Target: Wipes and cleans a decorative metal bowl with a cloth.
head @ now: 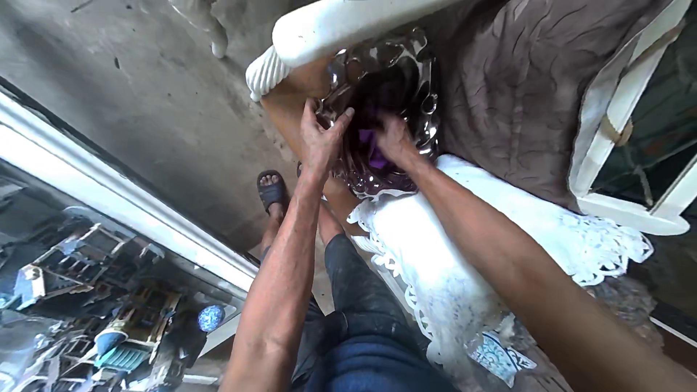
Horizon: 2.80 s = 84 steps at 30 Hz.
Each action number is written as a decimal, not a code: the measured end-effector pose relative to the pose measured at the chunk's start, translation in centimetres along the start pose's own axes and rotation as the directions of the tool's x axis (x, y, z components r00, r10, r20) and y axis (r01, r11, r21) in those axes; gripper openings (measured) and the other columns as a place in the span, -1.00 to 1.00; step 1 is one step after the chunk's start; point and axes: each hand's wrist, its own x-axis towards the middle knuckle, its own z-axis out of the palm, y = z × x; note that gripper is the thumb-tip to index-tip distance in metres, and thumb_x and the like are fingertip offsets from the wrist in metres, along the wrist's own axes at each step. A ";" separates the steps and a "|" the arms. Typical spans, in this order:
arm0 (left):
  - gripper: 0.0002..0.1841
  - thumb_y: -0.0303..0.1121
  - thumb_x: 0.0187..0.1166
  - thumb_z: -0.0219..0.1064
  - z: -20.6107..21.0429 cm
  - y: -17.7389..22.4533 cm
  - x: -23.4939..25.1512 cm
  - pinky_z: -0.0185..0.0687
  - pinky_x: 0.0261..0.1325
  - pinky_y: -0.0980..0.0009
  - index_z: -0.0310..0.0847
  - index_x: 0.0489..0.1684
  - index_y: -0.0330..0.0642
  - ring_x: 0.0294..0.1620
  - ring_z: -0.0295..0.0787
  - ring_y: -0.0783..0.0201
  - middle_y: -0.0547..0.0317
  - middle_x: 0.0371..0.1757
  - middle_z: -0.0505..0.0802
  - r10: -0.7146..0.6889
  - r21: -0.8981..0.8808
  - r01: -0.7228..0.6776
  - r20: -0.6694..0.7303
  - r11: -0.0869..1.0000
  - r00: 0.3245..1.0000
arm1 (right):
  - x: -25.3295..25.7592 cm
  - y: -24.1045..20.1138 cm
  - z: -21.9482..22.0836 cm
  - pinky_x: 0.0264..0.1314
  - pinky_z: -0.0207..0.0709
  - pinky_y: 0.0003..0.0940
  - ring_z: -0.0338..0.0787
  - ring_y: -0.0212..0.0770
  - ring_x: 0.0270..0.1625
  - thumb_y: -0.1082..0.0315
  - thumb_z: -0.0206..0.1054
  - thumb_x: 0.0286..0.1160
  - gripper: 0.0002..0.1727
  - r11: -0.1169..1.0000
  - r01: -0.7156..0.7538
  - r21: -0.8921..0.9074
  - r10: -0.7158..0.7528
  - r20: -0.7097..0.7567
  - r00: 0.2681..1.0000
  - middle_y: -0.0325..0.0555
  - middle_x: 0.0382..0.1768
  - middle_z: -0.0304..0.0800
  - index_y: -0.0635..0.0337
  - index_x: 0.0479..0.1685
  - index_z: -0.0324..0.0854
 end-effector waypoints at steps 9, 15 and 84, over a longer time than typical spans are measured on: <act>-0.41 -0.15 0.39 0.61 -0.3 -0.3 0.3 0.72 0.28 0.25 0.51 0.30 -0.28 0.12 0.80 0.29 0.01 0.08 0.82 0.000 0.001 0.000 -0.024 1.000 1.000 | -4.8 0.3 -4.1 0.03 0.57 0.20 0.80 0.10 -0.08 0.27 0.20 0.56 -0.74 0.976 0.217 -0.033 -0.166 0.540 0.825 0.12 -0.21 0.79 0.21 0.02 0.67; -0.38 -0.18 0.43 0.57 -0.5 -0.5 0.5 0.73 0.32 0.27 0.46 0.40 -0.30 0.17 0.79 0.30 0.01 0.16 0.81 0.044 0.007 -0.044 0.025 0.999 0.999 | 0.7 -0.9 2.6 0.38 0.59 0.10 0.81 0.07 0.25 0.27 0.28 0.58 -0.54 0.990 -0.113 0.080 0.117 -0.042 0.992 0.17 0.15 0.83 0.26 0.41 0.58; -0.32 -0.15 0.09 0.73 0.0 2.3 3.9 0.69 0.28 -0.01 0.68 0.32 -0.04 0.19 0.80 0.08 0.00 0.15 0.85 -0.132 0.286 0.148 -0.076 0.947 0.988 | -7.2 -0.9 -2.6 -0.08 0.65 -0.04 0.81 -0.11 -0.24 0.02 0.63 0.23 -0.54 0.895 0.409 0.180 -0.442 0.216 0.871 0.01 -0.34 0.81 0.24 -0.17 0.71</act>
